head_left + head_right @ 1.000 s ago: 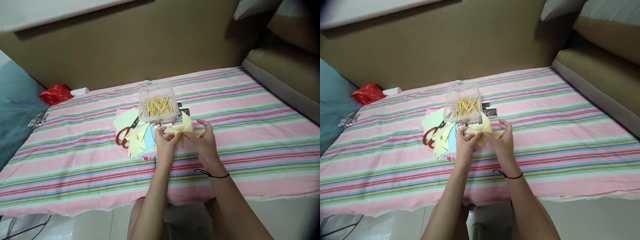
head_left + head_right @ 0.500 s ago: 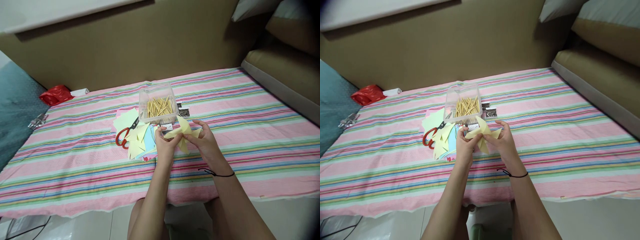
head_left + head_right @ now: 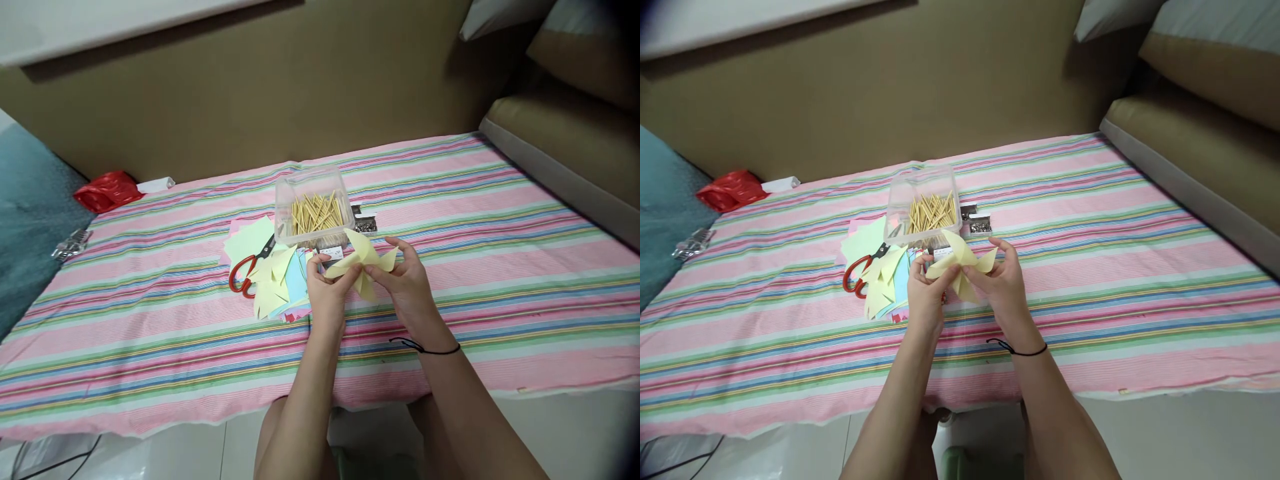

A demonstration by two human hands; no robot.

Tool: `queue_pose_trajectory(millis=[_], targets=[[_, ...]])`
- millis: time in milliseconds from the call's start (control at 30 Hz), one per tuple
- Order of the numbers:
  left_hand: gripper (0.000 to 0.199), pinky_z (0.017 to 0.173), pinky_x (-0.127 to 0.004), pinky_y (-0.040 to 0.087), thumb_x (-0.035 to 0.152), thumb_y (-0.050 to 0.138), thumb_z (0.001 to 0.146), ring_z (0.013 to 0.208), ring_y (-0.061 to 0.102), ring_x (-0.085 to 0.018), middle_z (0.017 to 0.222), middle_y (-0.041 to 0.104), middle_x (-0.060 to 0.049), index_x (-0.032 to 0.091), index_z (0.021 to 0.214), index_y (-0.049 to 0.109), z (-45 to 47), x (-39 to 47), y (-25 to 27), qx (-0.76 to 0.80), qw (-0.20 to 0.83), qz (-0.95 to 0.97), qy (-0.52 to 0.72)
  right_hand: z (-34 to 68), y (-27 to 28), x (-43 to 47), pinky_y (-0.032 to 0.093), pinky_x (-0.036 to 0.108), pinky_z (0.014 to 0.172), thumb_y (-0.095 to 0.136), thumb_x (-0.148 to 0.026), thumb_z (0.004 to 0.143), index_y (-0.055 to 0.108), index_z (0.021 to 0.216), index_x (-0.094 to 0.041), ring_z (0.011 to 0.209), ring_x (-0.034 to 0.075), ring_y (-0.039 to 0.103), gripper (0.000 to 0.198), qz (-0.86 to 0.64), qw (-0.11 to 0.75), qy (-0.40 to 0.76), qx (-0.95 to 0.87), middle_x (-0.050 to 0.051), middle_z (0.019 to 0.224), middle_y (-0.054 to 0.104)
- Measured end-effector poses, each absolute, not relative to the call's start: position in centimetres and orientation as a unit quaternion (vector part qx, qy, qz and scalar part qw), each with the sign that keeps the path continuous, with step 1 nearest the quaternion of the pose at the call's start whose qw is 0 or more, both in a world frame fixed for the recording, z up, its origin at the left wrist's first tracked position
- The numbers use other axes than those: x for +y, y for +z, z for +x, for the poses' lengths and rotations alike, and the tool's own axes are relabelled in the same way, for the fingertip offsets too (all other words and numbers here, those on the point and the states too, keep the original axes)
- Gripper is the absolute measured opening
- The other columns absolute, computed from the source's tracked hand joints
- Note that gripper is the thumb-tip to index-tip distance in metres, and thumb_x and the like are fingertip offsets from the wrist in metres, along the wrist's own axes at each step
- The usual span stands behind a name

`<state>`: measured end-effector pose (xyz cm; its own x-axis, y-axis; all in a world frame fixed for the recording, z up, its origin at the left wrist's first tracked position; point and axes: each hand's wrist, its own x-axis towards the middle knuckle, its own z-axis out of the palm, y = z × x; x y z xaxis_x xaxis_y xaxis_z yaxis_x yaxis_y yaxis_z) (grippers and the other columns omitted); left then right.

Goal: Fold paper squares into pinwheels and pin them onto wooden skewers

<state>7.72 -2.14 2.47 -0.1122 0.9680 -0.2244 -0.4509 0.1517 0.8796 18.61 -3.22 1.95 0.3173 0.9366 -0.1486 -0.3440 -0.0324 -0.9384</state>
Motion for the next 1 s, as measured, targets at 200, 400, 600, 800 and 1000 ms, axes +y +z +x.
queue_pose_trajectory(millis=[200,400,600,800,1000], targets=[[0.057,0.056,-0.021,0.044,0.025,0.082,0.053,0.054,0.061,-0.011,0.066,0.067,0.003,0.022,0.092,0.041,7.5,-2.1,2.5,0.458,0.595,0.311,0.582,18.8,1.9,-3.1,0.053,0.031,0.057,0.085,-0.032,0.050,0.045,0.111,-0.024,0.060,0.018,0.065,0.074,-0.500,0.629,0.515,-0.299,-0.004,0.068,0.069],[0.039,0.059,-0.021,0.044,0.032,0.074,0.066,0.058,0.060,-0.011,0.066,0.067,0.002,0.021,0.094,0.049,6.6,-2.0,3.6,0.435,0.616,0.363,0.547,20.4,2.0,-2.9,0.052,0.029,0.053,0.086,-0.030,0.047,0.045,0.111,-0.024,0.054,0.017,0.064,0.076,-0.510,0.606,0.537,-0.291,-0.007,0.060,0.067],[0.055,0.060,-0.022,0.047,0.027,0.081,0.057,0.063,0.063,-0.013,0.073,0.069,-0.001,0.023,0.099,0.046,6.2,-1.8,3.1,0.400,0.653,0.415,0.492,21.7,1.7,-3.0,0.050,0.028,0.047,0.085,-0.028,0.049,0.047,0.106,-0.025,0.051,0.018,0.063,0.069,-0.525,0.546,0.554,-0.346,-0.007,0.058,0.065],[0.054,0.059,-0.024,0.049,0.024,0.075,0.065,0.058,0.062,-0.014,0.069,0.068,0.001,0.024,0.106,0.041,6.3,-1.9,2.3,0.412,0.632,0.471,0.458,21.9,1.1,-3.0,0.051,0.029,0.050,0.084,-0.027,0.052,0.045,0.105,-0.026,0.054,0.018,0.064,0.066,-0.517,0.522,0.555,-0.391,-0.006,0.063,0.067],[0.052,0.053,-0.022,0.045,0.024,0.075,0.062,0.050,0.059,-0.013,0.061,0.067,0.003,0.024,0.098,0.037,6.7,-1.9,2.1,0.449,0.591,0.469,0.478,22.1,0.6,-2.9,0.051,0.030,0.051,0.084,-0.027,0.054,0.046,0.105,-0.027,0.055,0.019,0.064,0.063,-0.526,0.512,0.544,-0.407,-0.006,0.064,0.067]])
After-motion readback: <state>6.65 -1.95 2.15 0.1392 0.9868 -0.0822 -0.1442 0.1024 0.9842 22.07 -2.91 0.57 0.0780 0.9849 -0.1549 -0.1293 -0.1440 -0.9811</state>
